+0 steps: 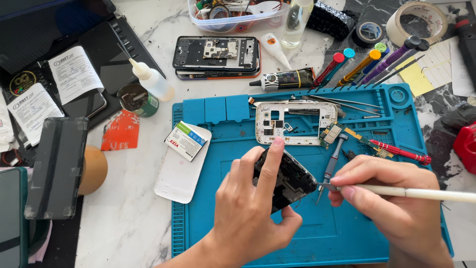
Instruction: The person uses a white stylus to clean and scrape residue from the interior frame of a disassembled smartphone. They rotate the device to access different edges and corners, working around the battery and camera area. The person briefly picks up another phone to compare or reference before returning to the cleaning task.
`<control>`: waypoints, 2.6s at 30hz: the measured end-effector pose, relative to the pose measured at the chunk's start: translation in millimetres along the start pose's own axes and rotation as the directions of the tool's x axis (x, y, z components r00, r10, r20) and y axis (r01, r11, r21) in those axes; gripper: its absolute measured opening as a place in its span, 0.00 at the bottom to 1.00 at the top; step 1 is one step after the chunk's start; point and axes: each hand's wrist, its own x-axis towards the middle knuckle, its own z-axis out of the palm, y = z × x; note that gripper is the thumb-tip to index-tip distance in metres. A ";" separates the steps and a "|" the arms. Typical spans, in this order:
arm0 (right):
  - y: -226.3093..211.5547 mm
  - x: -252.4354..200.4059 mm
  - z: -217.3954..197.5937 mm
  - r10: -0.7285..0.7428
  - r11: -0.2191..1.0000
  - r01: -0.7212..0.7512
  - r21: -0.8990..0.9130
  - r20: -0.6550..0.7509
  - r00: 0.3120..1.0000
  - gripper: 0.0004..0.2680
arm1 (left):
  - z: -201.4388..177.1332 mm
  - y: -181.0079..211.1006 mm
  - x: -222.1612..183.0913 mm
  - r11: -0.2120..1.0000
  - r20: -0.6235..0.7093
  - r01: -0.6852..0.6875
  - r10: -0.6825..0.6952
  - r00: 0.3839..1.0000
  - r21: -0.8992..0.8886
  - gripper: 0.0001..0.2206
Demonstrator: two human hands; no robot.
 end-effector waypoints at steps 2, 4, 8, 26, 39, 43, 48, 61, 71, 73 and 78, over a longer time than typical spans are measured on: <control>4.4 3.1 -5.3 0.004 0.999 -0.006 0.052 0.035 0.999 0.03 | -2.9 0.6 0.2 1.000 0.003 -0.008 0.008 1.000 0.015 0.44; 8.0 5.3 -10.4 0.011 0.995 -0.016 0.099 0.060 0.998 0.03 | -4.1 1.4 0.1 0.999 0.009 -0.024 0.024 1.000 0.022 0.44; 15.6 10.6 -31.8 -0.024 0.963 0.009 0.268 0.053 0.998 0.04 | -4.5 -10.5 -2.8 0.998 0.085 0.041 -0.044 0.995 0.045 0.47; 45.6 24.3 -1.7 -0.081 0.915 0.043 0.401 0.078 0.994 0.08 | 24.4 -19.9 -3.5 0.999 0.054 -0.039 0.039 0.998 0.006 0.36; 29.9 22.2 25.6 -0.097 0.983 0.073 0.168 0.142 0.985 0.06 | 13.5 -10.8 6.6 0.958 -0.285 -0.279 0.248 0.926 -0.073 0.04; 35.4 22.5 17.9 -0.123 0.989 0.104 0.106 0.188 0.975 0.06 | 13.3 -13.0 5.3 0.967 -0.246 -0.224 0.188 0.951 -0.125 0.04; 42.3 14.3 24.3 -0.130 0.982 0.116 0.152 0.085 0.988 0.05 | 13.7 -11.2 6.3 0.984 -0.188 -0.152 0.133 0.973 -0.094 0.06; 39.0 13.0 35.2 -0.079 0.984 0.068 0.165 0.060 0.995 0.07 | 18.2 -13.3 5.1 0.987 -0.154 -0.134 0.120 0.981 -0.085 0.05; 36.9 14.3 32.8 -0.085 0.959 0.051 0.277 0.111 0.990 0.10 | 15.5 -14.1 3.0 0.991 -0.207 -0.126 0.115 0.972 -0.041 0.04; 40.1 12.3 35.3 -0.117 0.961 0.093 0.260 0.079 0.990 0.07 | 14.8 -13.6 3.0 0.992 -0.207 -0.124 0.117 0.971 -0.023 0.03; 47.8 5.8 43.4 -0.106 0.941 0.105 0.321 -0.016 0.994 0.05 | 17.5 -16.9 2.7 0.982 -0.278 -0.150 0.114 0.954 -0.112 0.02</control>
